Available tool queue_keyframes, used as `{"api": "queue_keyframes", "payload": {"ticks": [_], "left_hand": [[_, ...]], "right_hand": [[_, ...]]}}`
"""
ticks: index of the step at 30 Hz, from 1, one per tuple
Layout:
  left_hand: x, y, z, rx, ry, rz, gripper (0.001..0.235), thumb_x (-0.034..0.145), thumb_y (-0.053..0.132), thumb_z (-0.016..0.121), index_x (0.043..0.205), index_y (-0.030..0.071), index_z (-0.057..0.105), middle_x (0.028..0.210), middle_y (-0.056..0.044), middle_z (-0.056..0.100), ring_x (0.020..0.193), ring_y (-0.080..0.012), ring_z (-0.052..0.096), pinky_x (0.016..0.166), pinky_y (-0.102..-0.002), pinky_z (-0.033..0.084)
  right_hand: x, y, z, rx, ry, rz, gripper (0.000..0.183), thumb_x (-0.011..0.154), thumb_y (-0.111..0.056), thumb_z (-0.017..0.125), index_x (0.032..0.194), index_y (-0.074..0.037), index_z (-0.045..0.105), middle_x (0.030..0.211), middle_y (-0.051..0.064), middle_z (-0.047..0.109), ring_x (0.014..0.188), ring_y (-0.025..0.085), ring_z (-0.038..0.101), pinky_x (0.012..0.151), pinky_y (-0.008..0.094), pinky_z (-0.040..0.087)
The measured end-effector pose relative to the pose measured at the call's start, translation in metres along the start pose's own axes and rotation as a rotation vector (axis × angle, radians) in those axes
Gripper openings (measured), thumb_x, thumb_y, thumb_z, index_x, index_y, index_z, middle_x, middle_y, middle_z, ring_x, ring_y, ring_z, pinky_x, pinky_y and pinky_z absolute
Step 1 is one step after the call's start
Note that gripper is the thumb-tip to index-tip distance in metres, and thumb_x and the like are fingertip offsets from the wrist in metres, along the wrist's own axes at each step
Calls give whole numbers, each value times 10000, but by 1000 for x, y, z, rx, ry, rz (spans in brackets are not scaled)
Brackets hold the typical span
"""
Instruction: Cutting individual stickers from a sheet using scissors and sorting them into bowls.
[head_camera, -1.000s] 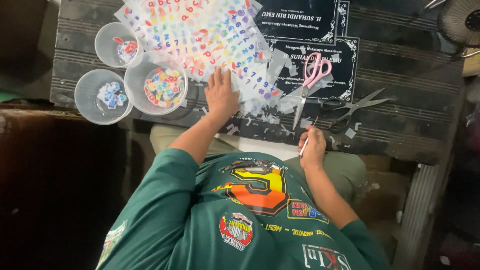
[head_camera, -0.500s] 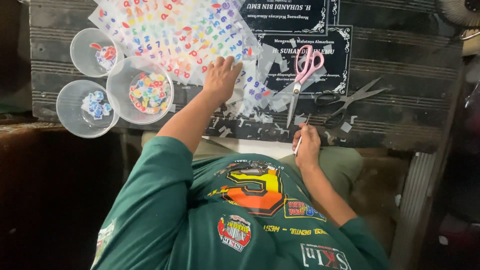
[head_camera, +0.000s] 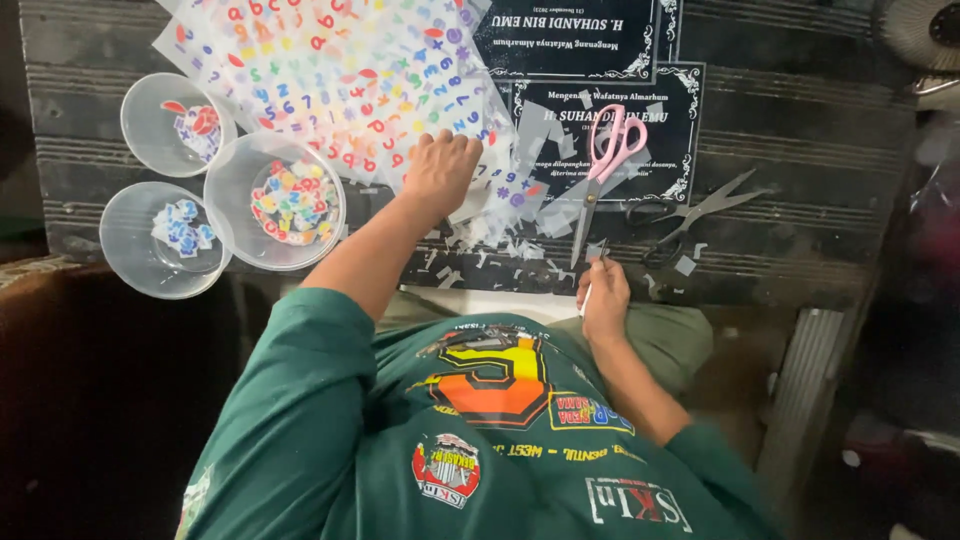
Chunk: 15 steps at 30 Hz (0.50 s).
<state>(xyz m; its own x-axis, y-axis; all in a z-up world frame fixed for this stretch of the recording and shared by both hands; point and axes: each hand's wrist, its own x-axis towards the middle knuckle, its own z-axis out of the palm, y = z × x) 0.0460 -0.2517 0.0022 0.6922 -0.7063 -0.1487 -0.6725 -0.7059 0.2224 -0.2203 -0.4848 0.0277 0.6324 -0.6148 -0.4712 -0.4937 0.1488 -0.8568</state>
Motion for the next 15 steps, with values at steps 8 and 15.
{"api": "queue_keyframes", "payload": {"ticks": [8,15], "left_hand": [[-39,29,16,-501,212,-481,186,857,184,737,867,56,602,779,-125,618,725,-359,657,627,-496,515],[-79,88,-72,-1619,110,-835,167,878,227,733,974,91,752,918,-70,745,887,-188,737,770,-316,586]], "right_hand": [[6,14,-5,0,12,1,186,1075,-226,528,1098,-77,636,661,32,579,489,141,566,417,275,453],[-11,-4,-20,155,-82,-118,221,1095,-207,486,1188,-33,584,677,37,572,504,112,556,448,230,456]]}}
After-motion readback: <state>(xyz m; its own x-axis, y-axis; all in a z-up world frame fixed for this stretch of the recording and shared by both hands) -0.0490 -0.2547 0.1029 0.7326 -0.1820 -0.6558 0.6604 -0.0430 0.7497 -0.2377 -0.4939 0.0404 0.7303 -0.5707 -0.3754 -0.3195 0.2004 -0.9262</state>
